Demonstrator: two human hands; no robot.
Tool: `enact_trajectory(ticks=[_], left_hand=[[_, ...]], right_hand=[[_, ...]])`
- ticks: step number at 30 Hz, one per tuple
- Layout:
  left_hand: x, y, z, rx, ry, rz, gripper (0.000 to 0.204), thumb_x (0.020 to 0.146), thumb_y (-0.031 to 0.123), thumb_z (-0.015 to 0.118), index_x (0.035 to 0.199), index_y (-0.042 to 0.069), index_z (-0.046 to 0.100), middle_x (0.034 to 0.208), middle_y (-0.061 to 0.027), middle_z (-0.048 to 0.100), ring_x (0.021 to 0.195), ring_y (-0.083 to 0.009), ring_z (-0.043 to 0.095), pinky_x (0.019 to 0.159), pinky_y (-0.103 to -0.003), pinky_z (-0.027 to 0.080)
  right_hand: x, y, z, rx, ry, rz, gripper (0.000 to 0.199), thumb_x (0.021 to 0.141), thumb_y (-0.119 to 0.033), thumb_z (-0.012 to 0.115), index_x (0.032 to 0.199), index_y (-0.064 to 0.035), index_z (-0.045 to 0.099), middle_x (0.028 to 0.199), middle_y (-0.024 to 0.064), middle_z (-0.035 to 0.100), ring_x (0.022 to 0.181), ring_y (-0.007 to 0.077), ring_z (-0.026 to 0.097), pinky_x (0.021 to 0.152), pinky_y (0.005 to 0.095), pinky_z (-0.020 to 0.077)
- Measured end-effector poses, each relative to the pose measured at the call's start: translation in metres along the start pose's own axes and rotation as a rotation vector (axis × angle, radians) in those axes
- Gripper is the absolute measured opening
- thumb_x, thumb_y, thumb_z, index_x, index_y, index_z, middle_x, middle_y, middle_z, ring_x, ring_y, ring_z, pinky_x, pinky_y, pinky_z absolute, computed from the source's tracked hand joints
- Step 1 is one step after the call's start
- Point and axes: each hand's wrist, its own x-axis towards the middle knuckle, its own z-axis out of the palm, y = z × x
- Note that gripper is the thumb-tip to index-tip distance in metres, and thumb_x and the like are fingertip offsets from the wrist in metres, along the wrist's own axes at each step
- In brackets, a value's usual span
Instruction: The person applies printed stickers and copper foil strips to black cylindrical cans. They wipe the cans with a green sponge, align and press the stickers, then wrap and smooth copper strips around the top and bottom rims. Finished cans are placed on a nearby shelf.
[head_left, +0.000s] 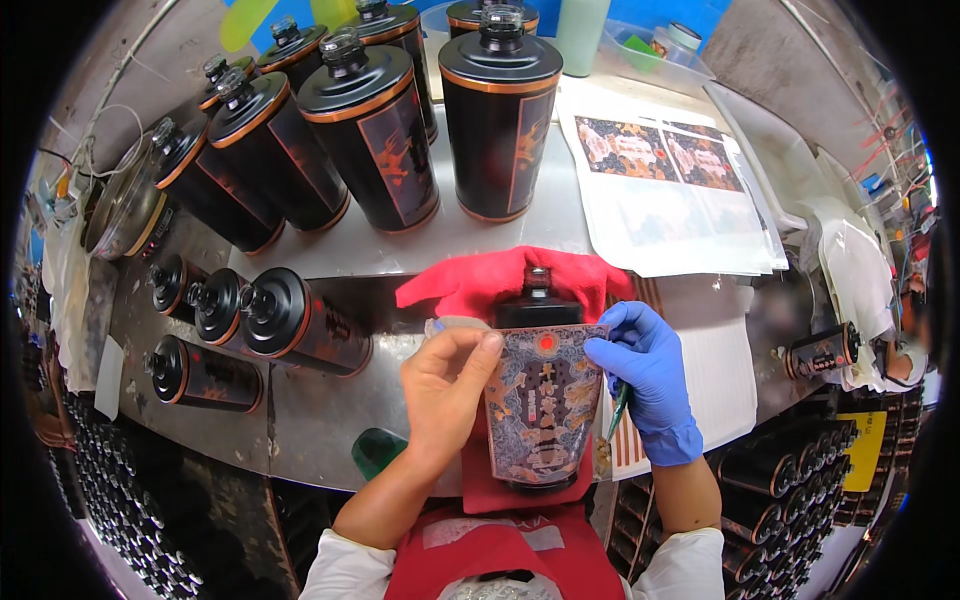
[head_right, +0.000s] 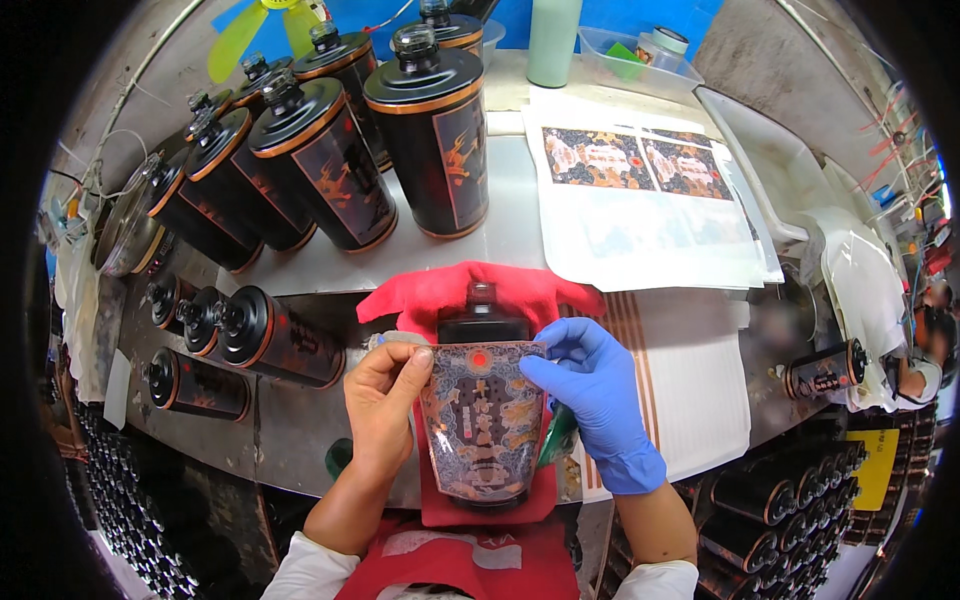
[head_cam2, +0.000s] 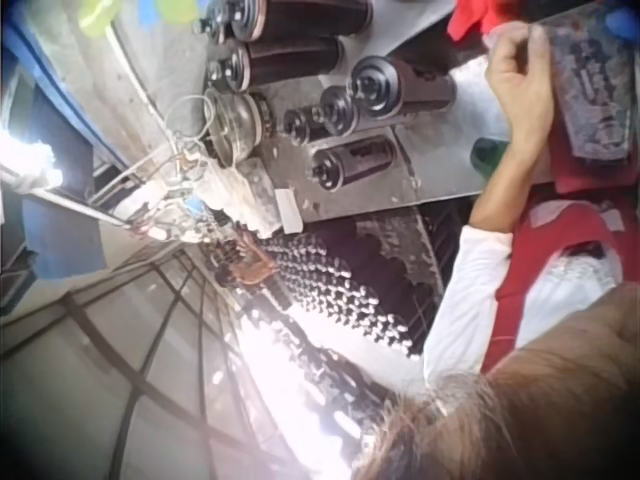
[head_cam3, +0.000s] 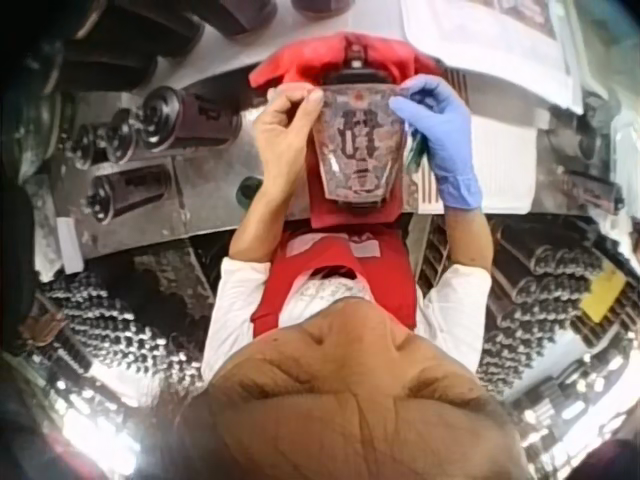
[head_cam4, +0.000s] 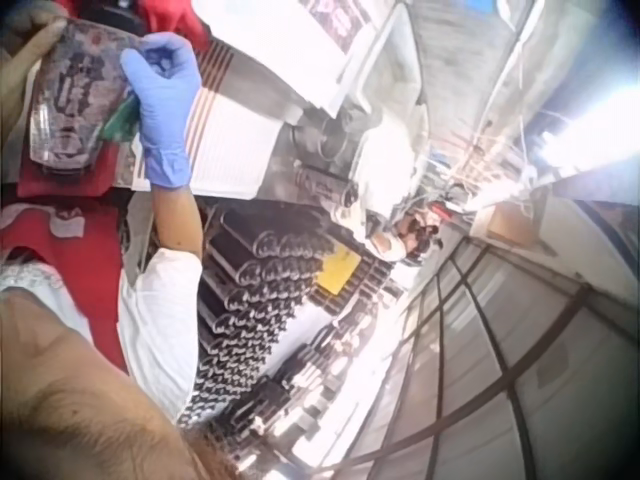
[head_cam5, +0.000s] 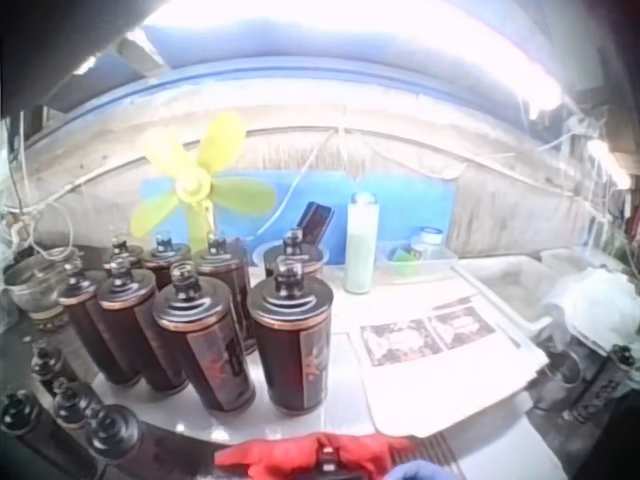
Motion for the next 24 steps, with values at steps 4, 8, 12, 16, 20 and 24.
enact_trajectory(ticks=[4, 8, 12, 16, 20, 24], left_hand=[[0.003, -0.004, -0.002, 0.01, 0.002, 0.028, 0.01, 0.087, 0.007, 0.062, 0.087, -0.003, 0.063, 0.079, -0.0013, 0.062, 0.07, -0.0057, 0.055, 0.062, -0.02, 0.045], [0.003, -0.003, -0.001, 0.005, 0.018, 0.033, 0.009, 0.087, 0.006, 0.061, 0.087, -0.003, 0.063, 0.081, -0.0012, 0.062, 0.072, -0.0055, 0.055, 0.064, -0.02, 0.045], [0.005, -0.006, 0.001, -0.002, 0.035, 0.048, 0.008, 0.086, 0.005, 0.062, 0.087, -0.003, 0.063, 0.082, -0.0017, 0.063, 0.073, -0.0053, 0.055, 0.064, -0.02, 0.045], [0.007, -0.008, 0.001, 0.041, 0.055, 0.036, 0.007, 0.086, 0.005, 0.062, 0.086, -0.002, 0.063, 0.081, -0.0014, 0.063, 0.072, -0.005, 0.055, 0.065, -0.02, 0.045], [0.012, -0.012, 0.002, 0.084, 0.056, 0.018, 0.008, 0.086, 0.006, 0.063, 0.082, -0.002, 0.062, 0.076, 0.0009, 0.061, 0.071, -0.0041, 0.054, 0.064, -0.019, 0.044], [0.007, -0.011, -0.012, 0.22, -0.038, -0.042, 0.018, 0.09, 0.015, 0.059, 0.08, -0.001, 0.062, 0.076, 0.0019, 0.06, 0.071, -0.0034, 0.052, 0.064, -0.02, 0.043]], right_hand=[[0.004, 0.002, -0.004, -0.003, -0.019, 0.027, 0.026, 0.072, 0.0, 0.071, 0.094, -0.0055, 0.058, 0.078, 0.0006, 0.059, 0.063, 0.0019, 0.053, 0.051, 0.0144, 0.0427], [0.004, 0.004, -0.004, 0.031, -0.004, -0.009, 0.027, 0.072, 0.0, 0.071, 0.094, -0.0059, 0.057, 0.078, 0.0007, 0.059, 0.063, 0.0026, 0.053, 0.051, 0.0145, 0.0431], [0.004, 0.006, -0.004, 0.054, 0.007, -0.017, 0.027, 0.072, 0.001, 0.071, 0.094, -0.0058, 0.056, 0.08, 0.0011, 0.059, 0.064, 0.003, 0.054, 0.05, 0.0147, 0.0431], [0.006, 0.007, -0.006, 0.055, 0.005, -0.005, 0.027, 0.072, 0.001, 0.071, 0.094, -0.0057, 0.056, 0.08, 0.0014, 0.059, 0.063, 0.0032, 0.053, 0.05, 0.0153, 0.043], [0.01, 0.015, -0.007, 0.022, 0.015, -0.012, 0.026, 0.074, -0.001, 0.069, 0.097, -0.005, 0.056, 0.078, 0.0008, 0.058, 0.06, 0.0034, 0.052, 0.05, 0.0165, 0.0427], [0.006, 0.014, -0.005, 0.054, 0.008, 0.04, 0.025, 0.079, -0.006, 0.064, 0.101, -0.0022, 0.053, 0.073, 0.0009, 0.057, 0.05, 0.0017, 0.047, 0.044, 0.0147, 0.0365]])
